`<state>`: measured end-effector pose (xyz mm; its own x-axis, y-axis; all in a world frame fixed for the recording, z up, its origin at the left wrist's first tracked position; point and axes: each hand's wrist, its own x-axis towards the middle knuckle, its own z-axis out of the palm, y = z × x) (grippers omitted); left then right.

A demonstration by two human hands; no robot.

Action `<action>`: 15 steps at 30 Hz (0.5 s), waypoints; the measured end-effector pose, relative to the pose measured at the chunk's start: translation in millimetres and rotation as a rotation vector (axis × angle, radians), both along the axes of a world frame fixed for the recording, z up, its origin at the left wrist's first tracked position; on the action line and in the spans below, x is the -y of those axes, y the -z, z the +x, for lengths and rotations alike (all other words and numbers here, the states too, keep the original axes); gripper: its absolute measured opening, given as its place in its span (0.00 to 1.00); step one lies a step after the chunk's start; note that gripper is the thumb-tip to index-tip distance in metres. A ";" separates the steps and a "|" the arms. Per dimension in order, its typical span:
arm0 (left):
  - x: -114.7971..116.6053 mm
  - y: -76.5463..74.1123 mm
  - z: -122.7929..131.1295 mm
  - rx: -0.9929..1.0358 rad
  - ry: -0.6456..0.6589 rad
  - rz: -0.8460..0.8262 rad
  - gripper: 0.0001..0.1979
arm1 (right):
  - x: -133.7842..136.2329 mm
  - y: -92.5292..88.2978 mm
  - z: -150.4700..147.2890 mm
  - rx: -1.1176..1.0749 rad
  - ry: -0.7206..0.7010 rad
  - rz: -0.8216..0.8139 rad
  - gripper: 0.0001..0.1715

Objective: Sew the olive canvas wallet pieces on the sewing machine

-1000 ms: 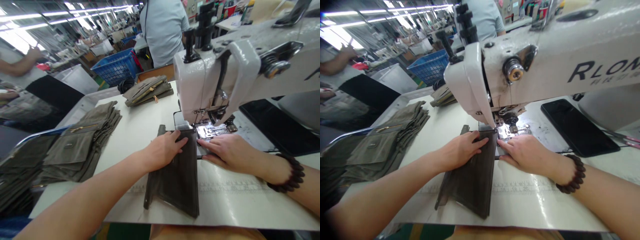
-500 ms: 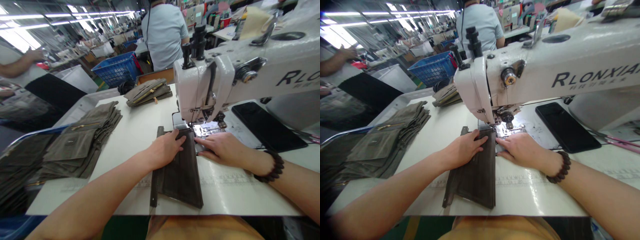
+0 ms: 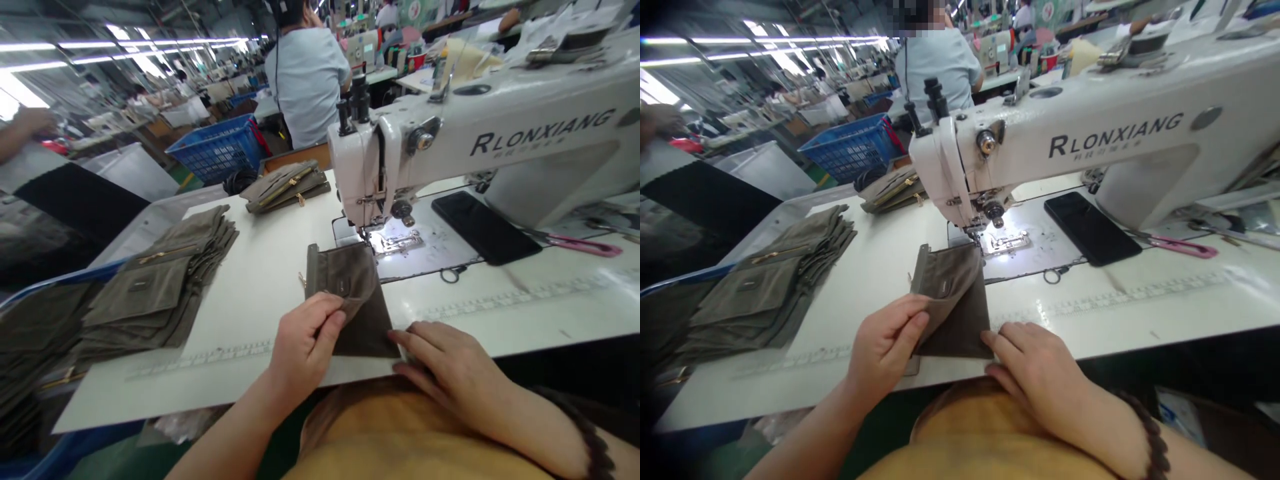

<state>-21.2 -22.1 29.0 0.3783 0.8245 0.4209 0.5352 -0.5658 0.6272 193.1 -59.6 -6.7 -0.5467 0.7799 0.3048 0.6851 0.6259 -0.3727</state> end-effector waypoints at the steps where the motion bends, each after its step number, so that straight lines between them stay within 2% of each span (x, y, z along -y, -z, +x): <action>1: 0.8 -1.7 1.1 0.036 -0.041 -0.001 0.09 | 2.1 5.6 -1.3 -0.027 0.014 0.097 0.11; 4: 6.3 -4.3 7.2 0.069 -0.041 0.006 0.08 | 5.5 14.6 -0.9 -0.046 0.026 0.306 0.11; 7: 12.0 -3.0 13.2 0.067 -0.017 0.041 0.07 | 9.2 12.5 1.2 -0.129 0.034 0.298 0.12; 9: 14.8 -1.3 15.9 0.053 -0.010 0.065 0.06 | 11.7 7.9 -0.4 -0.290 0.075 0.127 0.11; 13: 20.3 2.0 20.3 0.013 0.049 0.104 0.06 | 13.1 1.3 -9.8 -0.766 0.246 -0.469 0.05; 15: 22.9 3.8 22.4 -0.009 0.075 0.114 0.07 | 11.9 1.5 -13.3 -0.941 0.282 -0.664 0.07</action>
